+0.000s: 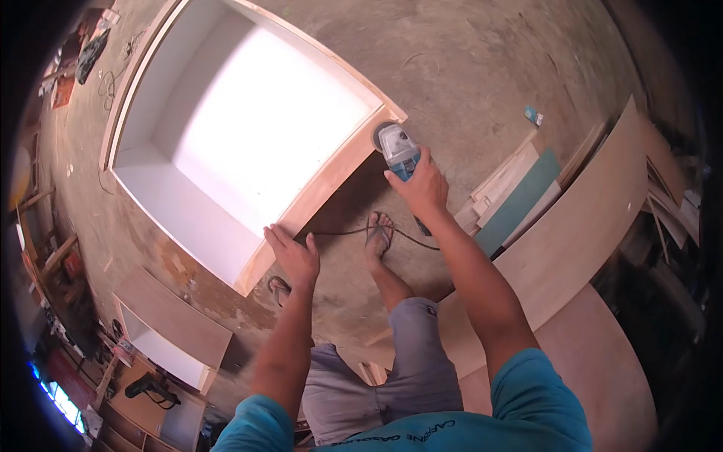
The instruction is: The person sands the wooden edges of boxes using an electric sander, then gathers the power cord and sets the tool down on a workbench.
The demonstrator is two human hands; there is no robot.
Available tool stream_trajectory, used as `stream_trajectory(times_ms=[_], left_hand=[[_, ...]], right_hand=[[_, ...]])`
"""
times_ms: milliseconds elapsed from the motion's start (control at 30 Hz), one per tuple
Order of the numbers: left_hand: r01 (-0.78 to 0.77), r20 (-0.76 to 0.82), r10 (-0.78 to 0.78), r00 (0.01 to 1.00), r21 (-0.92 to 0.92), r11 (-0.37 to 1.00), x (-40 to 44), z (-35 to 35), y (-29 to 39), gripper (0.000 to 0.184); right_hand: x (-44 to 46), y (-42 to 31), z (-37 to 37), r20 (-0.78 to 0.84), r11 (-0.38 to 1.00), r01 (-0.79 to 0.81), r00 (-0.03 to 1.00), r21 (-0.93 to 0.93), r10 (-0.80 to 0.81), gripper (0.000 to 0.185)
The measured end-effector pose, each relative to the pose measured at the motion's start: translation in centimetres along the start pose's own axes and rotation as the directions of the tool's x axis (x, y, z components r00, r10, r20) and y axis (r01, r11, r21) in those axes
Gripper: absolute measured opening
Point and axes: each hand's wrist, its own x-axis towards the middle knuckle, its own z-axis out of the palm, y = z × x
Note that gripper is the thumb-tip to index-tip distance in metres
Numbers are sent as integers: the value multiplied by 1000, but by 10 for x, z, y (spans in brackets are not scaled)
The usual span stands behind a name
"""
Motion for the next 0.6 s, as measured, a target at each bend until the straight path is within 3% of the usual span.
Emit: stream_trajectory(times_ms=[100, 200, 267, 333, 433, 533, 600], left_hand=[[89, 128, -101, 987, 97, 991, -15, 11, -15, 99], [40, 196, -67, 978, 139, 989, -21, 12, -23, 107], [23, 202, -45, 978, 111, 994, -28, 18, -26, 111], [28, 200, -48, 979, 98, 995, -19, 19, -25, 114], [-41, 322, -32, 946, 218, 975, -22, 2, -21, 115], [-62, 401, 15, 916, 106, 992, -35, -7, -37, 114], [-100, 457, 72, 886, 39, 994, -42, -10, -46, 113]], right_hand=[[16, -9, -7, -65, 992, -120, 990, 31, 122, 79], [33, 1, -17, -78, 981, -172, 981, 90, 179, 89], [32, 4, -17, -136, 995, -86, 987, 45, 91, 83], [26, 7, -4, -136, 998, -55, 989, 36, 59, 89], [4, -4, 4, -15, 999, -36, 999, 37, 36, 89], [-33, -17, 3, 71, 1000, 20, 997, 21, -21, 89], [-66, -24, 6, 9, 993, -7, 1000, 120, 6, 91]])
